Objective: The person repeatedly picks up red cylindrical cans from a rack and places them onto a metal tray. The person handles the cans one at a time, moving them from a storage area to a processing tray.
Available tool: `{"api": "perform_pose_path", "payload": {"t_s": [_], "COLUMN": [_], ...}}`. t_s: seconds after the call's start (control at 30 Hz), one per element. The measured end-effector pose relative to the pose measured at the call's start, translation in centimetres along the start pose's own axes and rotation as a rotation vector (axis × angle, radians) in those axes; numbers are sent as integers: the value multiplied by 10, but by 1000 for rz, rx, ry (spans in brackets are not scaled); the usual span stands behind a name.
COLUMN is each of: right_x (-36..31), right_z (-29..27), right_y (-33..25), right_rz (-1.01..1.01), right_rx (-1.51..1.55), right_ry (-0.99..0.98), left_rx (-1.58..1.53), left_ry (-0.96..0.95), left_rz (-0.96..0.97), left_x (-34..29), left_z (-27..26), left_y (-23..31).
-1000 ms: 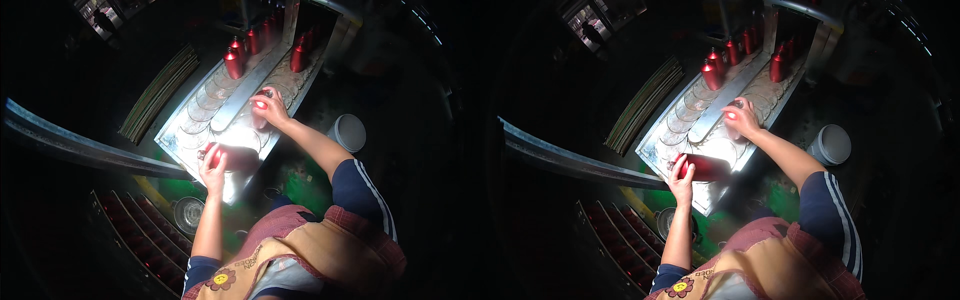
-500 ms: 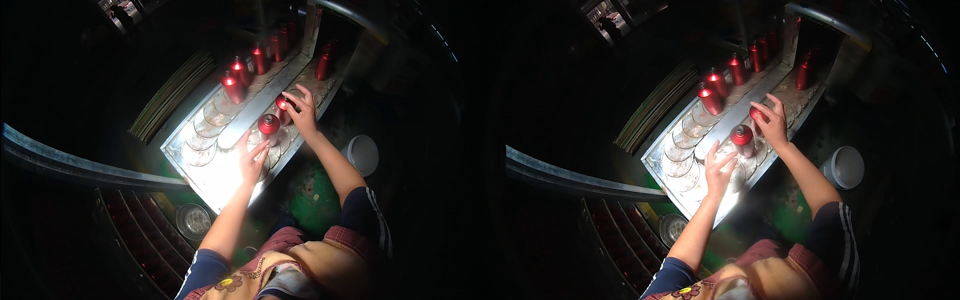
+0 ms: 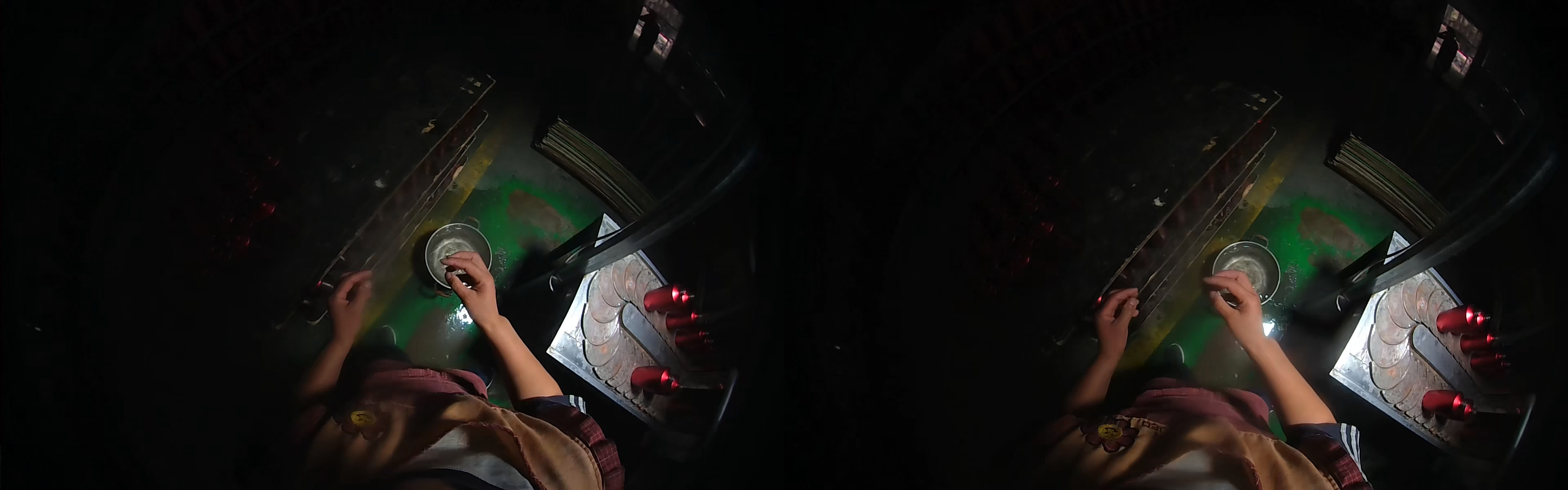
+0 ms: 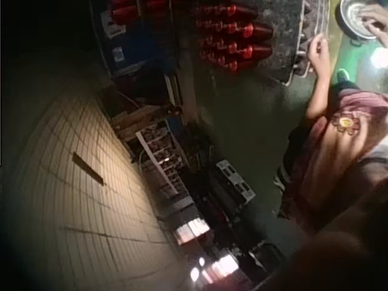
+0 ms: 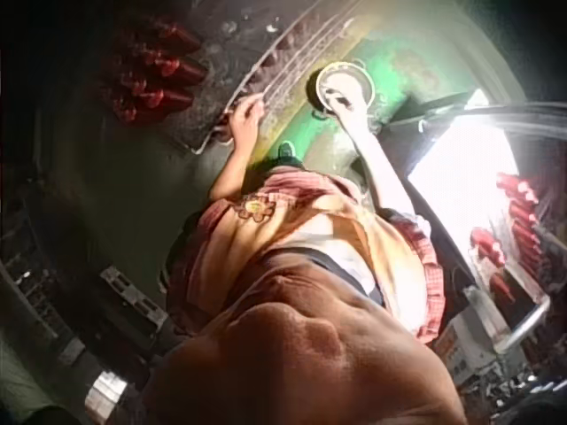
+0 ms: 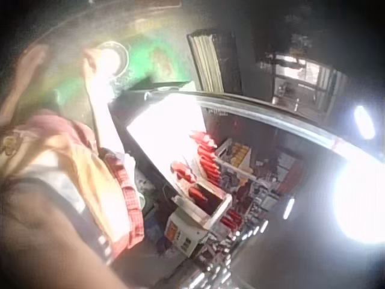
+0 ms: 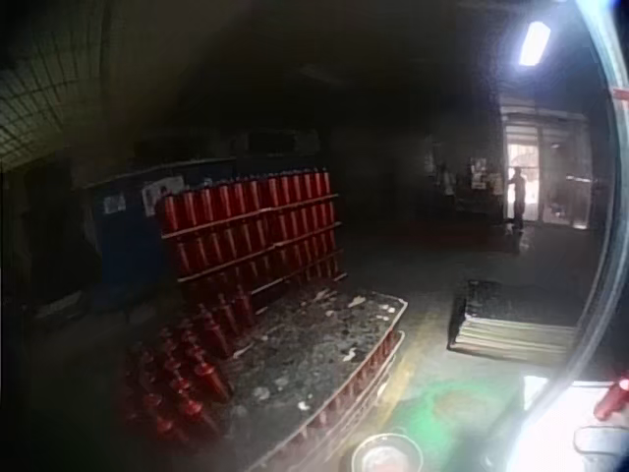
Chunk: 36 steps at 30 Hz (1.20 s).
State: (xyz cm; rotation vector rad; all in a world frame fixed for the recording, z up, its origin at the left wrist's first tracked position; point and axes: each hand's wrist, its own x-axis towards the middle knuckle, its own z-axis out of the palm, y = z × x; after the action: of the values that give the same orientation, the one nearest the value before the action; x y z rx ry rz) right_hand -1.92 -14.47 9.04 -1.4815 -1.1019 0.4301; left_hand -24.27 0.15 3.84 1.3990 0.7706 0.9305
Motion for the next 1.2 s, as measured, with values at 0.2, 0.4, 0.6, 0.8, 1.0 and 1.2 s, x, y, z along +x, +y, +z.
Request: {"api": "perform_pose_path", "payload": {"t_s": [0.2, 0.4, 0.6, 0.8, 1.0, 1.2], "right_x": [173, 236, 250, 266, 254, 272], "right_z": [252, 434, 437, 291, 65, -61], "right_y": [-55, -25, -1, 55, 148, 217], "right_rz": [-346, -644, -656, -95, 687, 792], "right_rx": [-288, -479, -510, -52, 1054, 1660], "right_ry": [-421, -594, -623, -277, 45, -63], "left_rx": [759, 933, 956, 646, -827, -1330], "left_ry": [652, 329, 500, 437, 145, -370], "left_rz": [362, 231, 345, 217, -442, -858], "left_x": [75, 131, 151, 152, 205, 280], "left_z": [-267, -314, -308, -265, -92, 122], "left_y": [60, 38, 8, 35, -42, -167]}}
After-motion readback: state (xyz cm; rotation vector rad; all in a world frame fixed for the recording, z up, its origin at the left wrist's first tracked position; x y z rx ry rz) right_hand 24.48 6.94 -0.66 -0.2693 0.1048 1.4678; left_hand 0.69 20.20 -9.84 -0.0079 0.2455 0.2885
